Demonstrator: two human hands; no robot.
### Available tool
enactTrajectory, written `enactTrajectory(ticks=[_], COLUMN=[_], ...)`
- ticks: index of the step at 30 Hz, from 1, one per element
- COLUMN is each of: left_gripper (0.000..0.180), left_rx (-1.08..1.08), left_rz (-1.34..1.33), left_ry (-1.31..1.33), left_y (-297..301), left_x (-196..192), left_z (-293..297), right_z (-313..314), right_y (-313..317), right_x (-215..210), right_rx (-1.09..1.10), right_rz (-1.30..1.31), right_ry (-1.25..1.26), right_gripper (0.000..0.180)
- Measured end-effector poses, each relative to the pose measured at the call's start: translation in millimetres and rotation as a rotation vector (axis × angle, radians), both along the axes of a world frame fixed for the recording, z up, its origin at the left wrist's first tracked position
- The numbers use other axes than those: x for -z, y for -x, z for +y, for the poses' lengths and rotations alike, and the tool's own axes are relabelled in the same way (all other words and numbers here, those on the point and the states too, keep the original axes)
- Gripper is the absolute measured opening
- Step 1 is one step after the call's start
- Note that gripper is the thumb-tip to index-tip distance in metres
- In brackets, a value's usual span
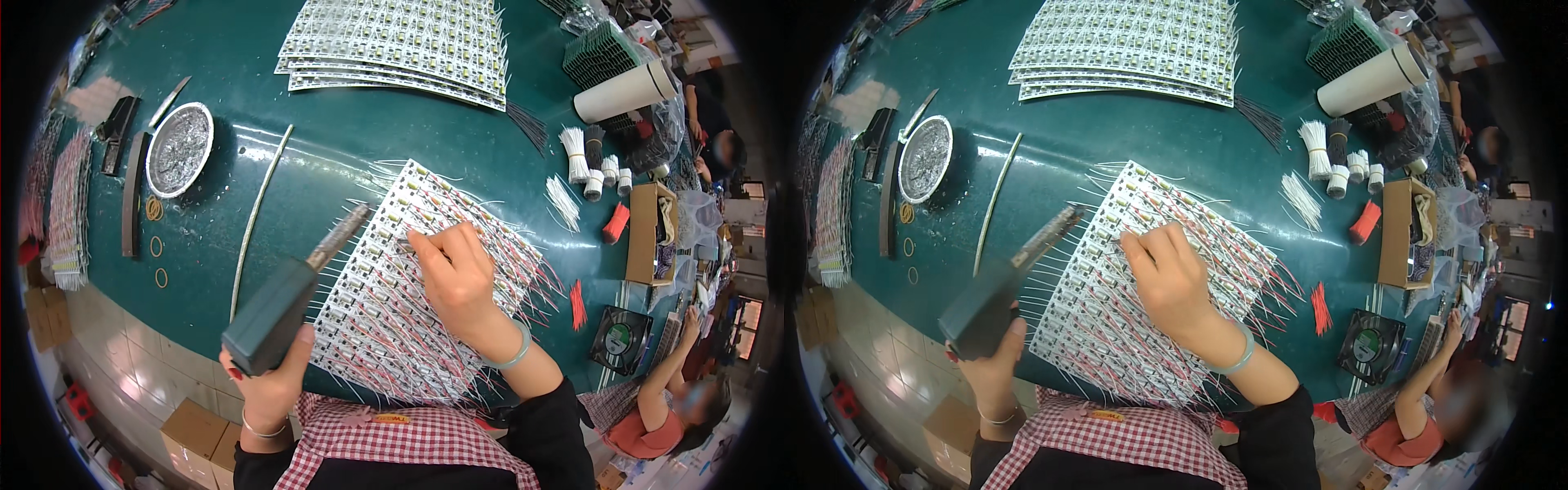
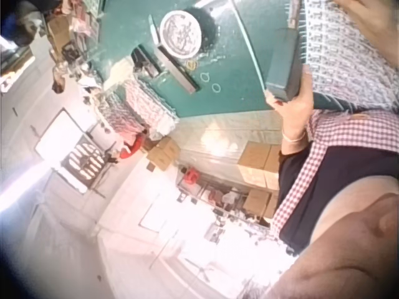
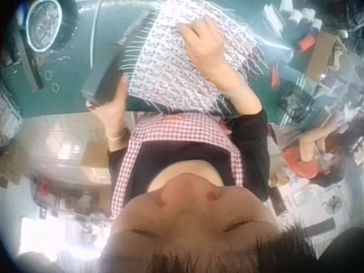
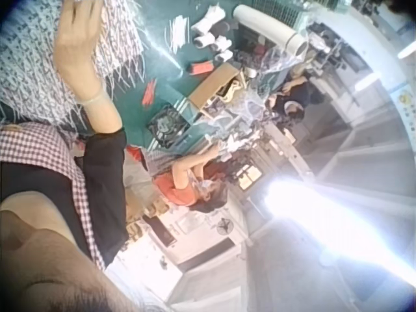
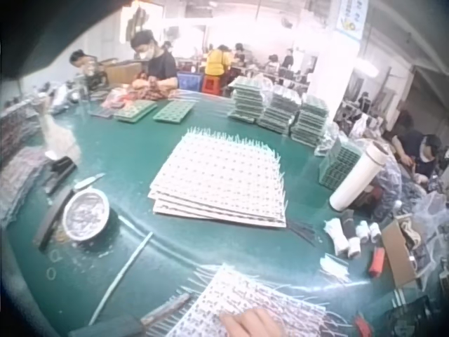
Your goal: The person uses a soldering iron to attach white LED light strips to a grid of circuit boards. They repeatedly pick up individual LED strips, place them onto the board, and apply heat to secure them. The process is repetitive, focusing on one strip at a time.
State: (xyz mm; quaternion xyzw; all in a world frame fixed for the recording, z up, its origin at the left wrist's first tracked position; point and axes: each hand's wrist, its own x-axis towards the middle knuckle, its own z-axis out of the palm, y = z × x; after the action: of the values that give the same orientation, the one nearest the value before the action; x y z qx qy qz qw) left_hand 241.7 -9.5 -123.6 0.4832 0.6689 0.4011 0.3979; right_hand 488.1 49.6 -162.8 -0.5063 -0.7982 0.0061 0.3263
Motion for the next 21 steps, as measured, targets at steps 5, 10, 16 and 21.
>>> enactTrajectory(ticks=[5, 10, 16, 21], left_gripper=[0.027, 0.020, 0.018, 0.015], left_rx=[0.019, 0.203, 0.190, 0.158], left_rz=[0.049, -0.063, -0.089, -0.074], left_ry=[-0.150, -0.139, -0.108, -0.134], left_y=[-13.1, -19.2, -26.3, -29.2], left_x=[9.6, -3.4, -1.4, 2.8], left_z=[-9.2, 11.9, 12.8, 10.9], right_z=[0.4, 0.7, 0.5, 1.3], right_y=[2.4, 2.1, 3.0, 3.5], right_x=[8.1, 10.7, 11.8, 11.1], right_rx=[0.011, 0.009, 0.012, 0.005], right_rz=[-0.028, -0.041, -0.039, -0.041], right_ry=[0.025, 0.019, 0.019, 0.016], right_gripper=[0.028, 0.029, 0.028, 0.028])
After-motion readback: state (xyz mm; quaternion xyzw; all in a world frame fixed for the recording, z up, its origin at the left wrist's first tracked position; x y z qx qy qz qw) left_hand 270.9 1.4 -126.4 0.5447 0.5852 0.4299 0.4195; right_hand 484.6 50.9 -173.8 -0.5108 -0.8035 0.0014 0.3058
